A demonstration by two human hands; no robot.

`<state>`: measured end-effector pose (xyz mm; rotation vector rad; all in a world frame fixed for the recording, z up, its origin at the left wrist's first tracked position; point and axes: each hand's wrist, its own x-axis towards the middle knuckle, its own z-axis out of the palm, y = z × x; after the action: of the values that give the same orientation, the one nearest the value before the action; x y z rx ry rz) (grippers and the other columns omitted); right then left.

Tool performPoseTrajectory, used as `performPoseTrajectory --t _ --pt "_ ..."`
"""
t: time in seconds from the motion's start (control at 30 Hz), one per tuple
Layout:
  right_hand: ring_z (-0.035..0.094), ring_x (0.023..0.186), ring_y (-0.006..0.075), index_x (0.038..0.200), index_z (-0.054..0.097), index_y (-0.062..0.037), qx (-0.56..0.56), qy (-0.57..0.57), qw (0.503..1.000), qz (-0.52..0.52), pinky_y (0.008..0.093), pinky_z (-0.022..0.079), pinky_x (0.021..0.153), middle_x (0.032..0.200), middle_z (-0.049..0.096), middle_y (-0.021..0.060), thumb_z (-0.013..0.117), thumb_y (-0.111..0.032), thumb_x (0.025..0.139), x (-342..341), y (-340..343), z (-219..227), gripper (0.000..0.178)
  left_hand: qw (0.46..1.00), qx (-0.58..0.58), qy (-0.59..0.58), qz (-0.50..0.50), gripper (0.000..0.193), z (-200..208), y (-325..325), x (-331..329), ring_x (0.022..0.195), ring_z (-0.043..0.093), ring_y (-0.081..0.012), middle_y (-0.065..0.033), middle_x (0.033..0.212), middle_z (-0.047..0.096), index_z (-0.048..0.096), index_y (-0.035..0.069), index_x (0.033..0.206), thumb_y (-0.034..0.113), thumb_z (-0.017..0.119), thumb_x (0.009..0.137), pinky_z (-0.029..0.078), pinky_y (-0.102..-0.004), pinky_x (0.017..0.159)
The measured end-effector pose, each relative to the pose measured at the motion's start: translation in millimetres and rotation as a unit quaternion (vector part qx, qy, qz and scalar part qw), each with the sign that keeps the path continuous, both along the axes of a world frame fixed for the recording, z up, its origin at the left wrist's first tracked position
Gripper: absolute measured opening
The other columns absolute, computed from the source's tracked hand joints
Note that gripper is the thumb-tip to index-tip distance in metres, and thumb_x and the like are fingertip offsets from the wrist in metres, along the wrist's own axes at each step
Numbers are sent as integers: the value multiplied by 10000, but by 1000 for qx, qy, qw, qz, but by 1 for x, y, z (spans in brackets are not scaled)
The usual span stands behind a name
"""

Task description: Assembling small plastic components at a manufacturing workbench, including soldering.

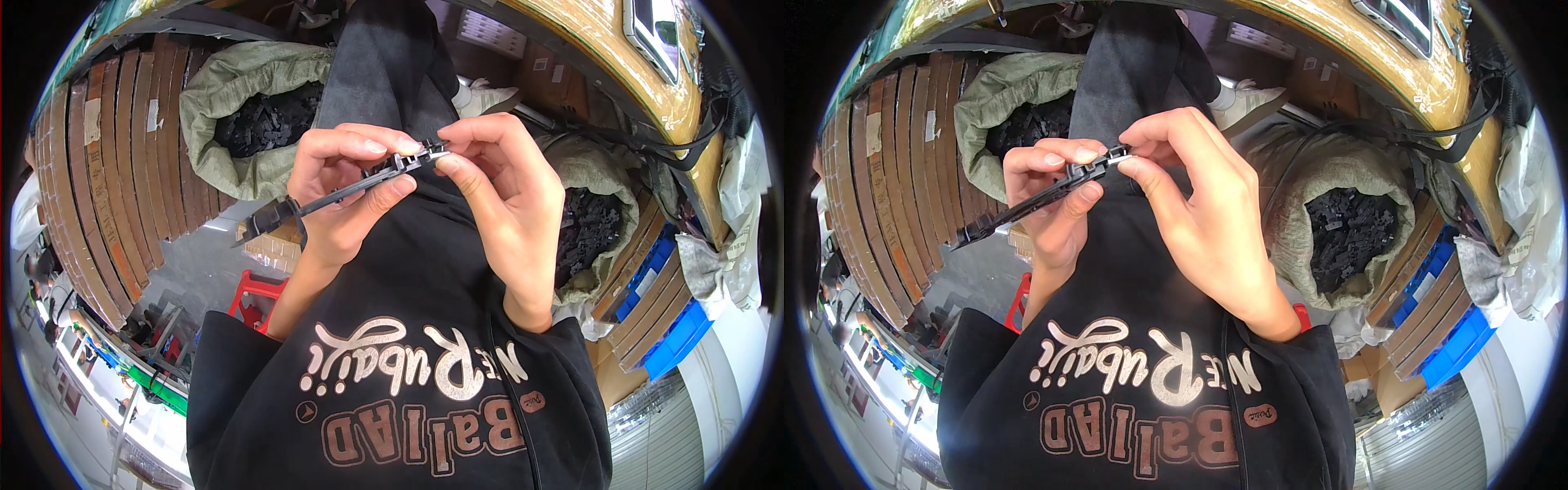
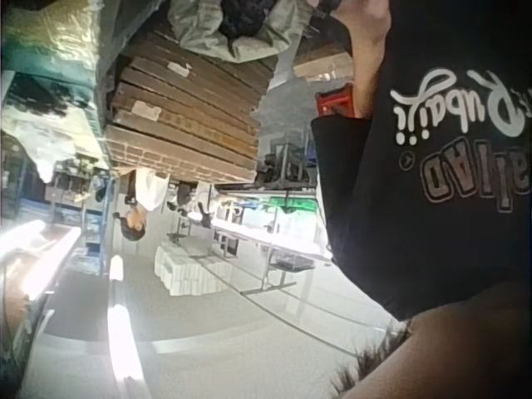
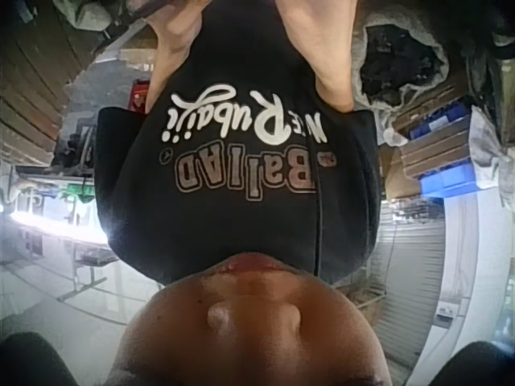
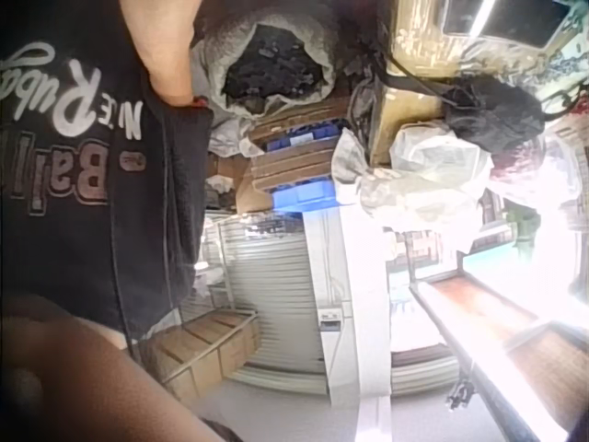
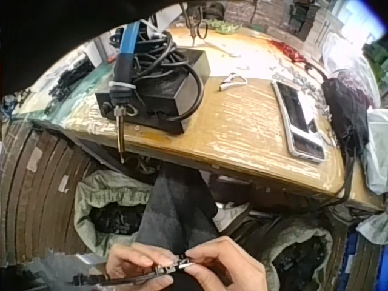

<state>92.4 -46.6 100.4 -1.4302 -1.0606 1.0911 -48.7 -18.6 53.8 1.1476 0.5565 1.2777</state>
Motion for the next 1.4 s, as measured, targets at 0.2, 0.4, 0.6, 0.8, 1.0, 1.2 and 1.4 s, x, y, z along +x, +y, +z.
performPoseTrajectory --t 0.2,0.4,0.6,0.8,1.0,1.2,1.4 --pt "564 650 103 782 544 27 -11 53 998 -33 220 448 603 716 561 62 618 35 715 0 -1 0 100 1000 22 -5 18 337 2 2 3 865 570 -224 -181 923 551 408 6 927 -84 634 695 472 -303 769" --pt "549 628 100 755 539 26 -13 34 999 -22 218 436 586 697 555 56 619 31 714 3 -1 3 90 1000 20 -5 11 334 5 1 3 869 569 -231 -177 919 554 409 15 931 -88 627 700 473 -314 777" --pt "533 611 107 760 527 19 -39 38 998 -3 224 433 579 688 545 54 612 36 715 4 -3 5 98 999 29 -13 13 332 3 0 3 867 570 -233 -170 909 559 413 20 928 -86 630 699 477 -318 771" --pt "531 604 131 768 520 16 -3 -7 1000 -13 237 432 572 694 532 65 608 38 718 1 -4 4 103 999 36 -3 14 333 6 3 3 842 577 -233 -172 897 562 414 18 923 -82 636 696 485 -325 750" --pt "528 604 149 771 513 15 9 -56 998 -13 249 430 566 698 522 74 603 46 718 1 -5 7 109 999 44 17 1 322 6 3 1 833 578 -229 -186 893 558 401 15 908 -67 636 705 488 -315 748" --pt "514 604 143 757 508 16 -14 8 1000 9 239 420 566 690 516 67 599 38 719 3 -5 6 101 999 30 -5 -18 322 5 3 -1 834 579 -237 -186 897 557 384 19 900 -60 633 712 487 -325 756" --pt "510 596 138 753 509 14 -10 14 1000 20 235 415 559 684 517 59 602 32 717 2 -3 8 101 999 35 -35 5 333 4 2 -1 836 580 -247 -179 903 558 381 30 900 -56 639 707 485 -329 755"
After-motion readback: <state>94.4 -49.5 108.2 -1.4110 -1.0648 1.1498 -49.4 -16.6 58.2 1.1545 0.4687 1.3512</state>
